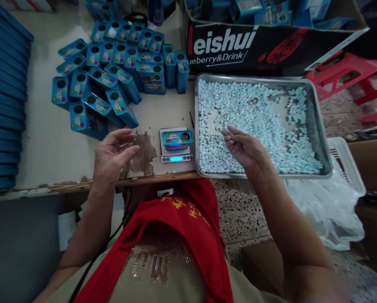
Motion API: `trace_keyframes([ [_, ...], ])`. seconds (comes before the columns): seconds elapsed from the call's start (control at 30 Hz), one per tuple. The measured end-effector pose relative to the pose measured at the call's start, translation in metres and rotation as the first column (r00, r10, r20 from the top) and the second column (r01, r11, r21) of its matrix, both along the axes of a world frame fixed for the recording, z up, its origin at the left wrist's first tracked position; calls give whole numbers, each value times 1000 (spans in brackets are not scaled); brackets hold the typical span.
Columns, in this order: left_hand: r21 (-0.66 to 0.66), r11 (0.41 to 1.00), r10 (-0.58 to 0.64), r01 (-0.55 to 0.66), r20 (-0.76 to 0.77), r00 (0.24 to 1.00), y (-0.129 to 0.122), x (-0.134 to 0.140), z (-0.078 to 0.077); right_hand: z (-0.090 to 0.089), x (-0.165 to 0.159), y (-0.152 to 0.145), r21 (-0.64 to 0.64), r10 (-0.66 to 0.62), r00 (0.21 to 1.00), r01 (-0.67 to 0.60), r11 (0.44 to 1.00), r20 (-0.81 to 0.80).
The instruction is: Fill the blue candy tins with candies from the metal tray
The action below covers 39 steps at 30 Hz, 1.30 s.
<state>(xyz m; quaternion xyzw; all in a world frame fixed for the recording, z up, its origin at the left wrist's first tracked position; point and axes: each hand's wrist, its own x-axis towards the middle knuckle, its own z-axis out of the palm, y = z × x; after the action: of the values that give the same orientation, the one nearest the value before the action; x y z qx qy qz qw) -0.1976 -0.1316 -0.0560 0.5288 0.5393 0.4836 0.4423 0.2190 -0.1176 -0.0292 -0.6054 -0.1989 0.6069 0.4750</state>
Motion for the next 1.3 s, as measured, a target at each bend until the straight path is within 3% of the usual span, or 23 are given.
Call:
trace_keyframes([
  [0.23,74,997,-10,15,-63,998,5,19,4,6,-36,2,107,266,964,-264,959,-6],
  [0.47,60,998,-29,36,-111,993,4,24,5,14,-45,-3,142,290,954,-297,944,70],
  [0.6,51,997,-49,55,-110,993,3,31,4,26,-55,-7,235,320,943,-332,913,91],
  [0.83,60,996,-69,73,-68,995,-2,34,1,47,-93,3,434,218,959,-277,857,182],
  [1.0,80,995,-63,67,-54,997,-4,32,3,49,-115,4,422,299,928,-368,829,222],
  [1.13,153,982,-95,107,-87,992,1,35,7,53,-124,-3,375,320,915,-395,839,246],
  [1.2,195,969,-124,149,-134,983,4,40,12,57,-124,-4,358,327,923,-381,852,203],
  [1.3,290,926,-126,241,-366,922,7,54,25,58,-115,1,380,247,955,-293,878,165],
])
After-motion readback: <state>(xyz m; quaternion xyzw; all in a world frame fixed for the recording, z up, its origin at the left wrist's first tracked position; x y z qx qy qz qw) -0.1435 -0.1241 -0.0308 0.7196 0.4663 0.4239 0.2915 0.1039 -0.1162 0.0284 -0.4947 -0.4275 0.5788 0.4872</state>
